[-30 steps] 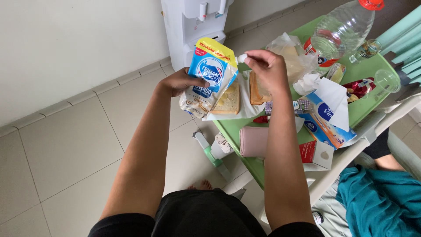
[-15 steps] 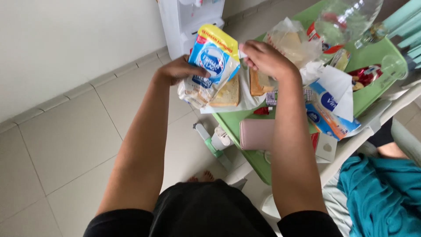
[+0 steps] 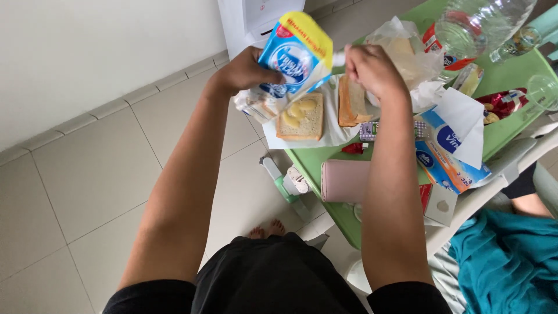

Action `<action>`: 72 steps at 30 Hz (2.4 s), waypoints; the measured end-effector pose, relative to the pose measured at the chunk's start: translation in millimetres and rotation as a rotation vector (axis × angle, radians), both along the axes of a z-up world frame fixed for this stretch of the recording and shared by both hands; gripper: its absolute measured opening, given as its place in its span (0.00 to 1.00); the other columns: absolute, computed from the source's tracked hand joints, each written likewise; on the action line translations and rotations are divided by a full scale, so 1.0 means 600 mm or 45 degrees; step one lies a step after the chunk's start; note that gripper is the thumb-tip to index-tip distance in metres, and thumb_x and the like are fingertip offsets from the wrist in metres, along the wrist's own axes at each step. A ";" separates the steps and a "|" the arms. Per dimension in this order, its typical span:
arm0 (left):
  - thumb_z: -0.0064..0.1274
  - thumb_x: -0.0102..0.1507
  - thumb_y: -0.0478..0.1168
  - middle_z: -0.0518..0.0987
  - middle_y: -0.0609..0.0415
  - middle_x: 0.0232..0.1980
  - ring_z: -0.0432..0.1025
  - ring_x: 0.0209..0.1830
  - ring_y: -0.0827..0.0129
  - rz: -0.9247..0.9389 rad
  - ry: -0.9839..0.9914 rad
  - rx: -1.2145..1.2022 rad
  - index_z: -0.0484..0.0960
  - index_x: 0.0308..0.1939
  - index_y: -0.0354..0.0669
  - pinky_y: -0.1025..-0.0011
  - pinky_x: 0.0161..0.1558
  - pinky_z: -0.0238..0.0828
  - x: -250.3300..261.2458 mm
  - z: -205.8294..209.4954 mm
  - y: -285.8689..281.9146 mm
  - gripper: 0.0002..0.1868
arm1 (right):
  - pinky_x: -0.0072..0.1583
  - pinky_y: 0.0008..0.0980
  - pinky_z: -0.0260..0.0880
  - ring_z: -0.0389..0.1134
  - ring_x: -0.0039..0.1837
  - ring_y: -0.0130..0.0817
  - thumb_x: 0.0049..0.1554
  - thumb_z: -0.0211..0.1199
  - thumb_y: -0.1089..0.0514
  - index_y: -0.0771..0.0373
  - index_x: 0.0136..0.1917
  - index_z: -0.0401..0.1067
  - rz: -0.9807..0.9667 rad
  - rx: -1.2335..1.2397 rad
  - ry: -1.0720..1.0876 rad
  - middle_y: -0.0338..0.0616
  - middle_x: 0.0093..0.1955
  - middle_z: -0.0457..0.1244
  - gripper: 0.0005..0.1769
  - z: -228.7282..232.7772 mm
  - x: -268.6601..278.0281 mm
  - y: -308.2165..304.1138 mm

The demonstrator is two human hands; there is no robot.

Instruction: Preparing a bread sandwich with condensed milk on a small green tray.

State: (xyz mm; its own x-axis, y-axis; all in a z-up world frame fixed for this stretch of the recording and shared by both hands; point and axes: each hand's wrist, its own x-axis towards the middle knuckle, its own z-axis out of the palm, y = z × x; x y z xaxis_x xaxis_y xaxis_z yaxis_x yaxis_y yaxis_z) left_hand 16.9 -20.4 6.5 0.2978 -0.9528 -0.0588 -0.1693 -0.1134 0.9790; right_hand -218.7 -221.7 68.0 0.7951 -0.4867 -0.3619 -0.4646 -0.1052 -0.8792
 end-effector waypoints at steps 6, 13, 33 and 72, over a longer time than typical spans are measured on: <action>0.70 0.56 0.39 0.87 0.55 0.48 0.80 0.47 0.72 -0.105 0.113 -0.246 0.86 0.52 0.38 0.70 0.56 0.77 -0.043 0.054 -0.028 0.21 | 0.39 0.21 0.61 0.58 0.36 0.18 0.72 0.54 0.41 0.56 0.47 0.63 -0.118 -0.312 -0.618 0.26 0.37 0.60 0.19 0.019 -0.001 -0.013; 0.67 0.61 0.41 0.86 0.55 0.41 0.77 0.37 0.75 -0.067 -0.058 -0.368 0.89 0.48 0.38 0.72 0.45 0.77 -0.134 0.018 -0.118 0.14 | 0.42 0.30 0.60 0.60 0.35 0.25 0.72 0.49 0.31 0.61 0.37 0.70 -0.395 -0.760 -0.404 0.35 0.32 0.61 0.36 -0.056 -0.077 -0.132; 0.69 0.58 0.43 0.86 0.52 0.50 0.80 0.48 0.72 -0.296 0.286 -0.337 0.80 0.58 0.33 0.72 0.53 0.79 -0.374 -0.124 -0.257 0.28 | 0.41 0.34 0.67 0.72 0.45 0.27 0.50 0.77 0.48 0.55 0.60 0.74 -0.803 0.076 -0.121 0.35 0.48 0.70 0.26 -0.033 -0.307 -0.119; 0.42 0.65 0.51 0.80 0.29 0.53 0.74 0.57 0.39 1.069 -0.213 0.555 0.82 0.49 0.33 0.51 0.60 0.69 -0.092 -0.325 -0.075 0.24 | 0.46 0.46 0.79 0.76 0.47 0.48 0.57 0.61 0.56 0.72 0.50 0.75 -0.203 -0.110 0.197 0.60 0.46 0.70 0.16 -0.296 0.039 0.016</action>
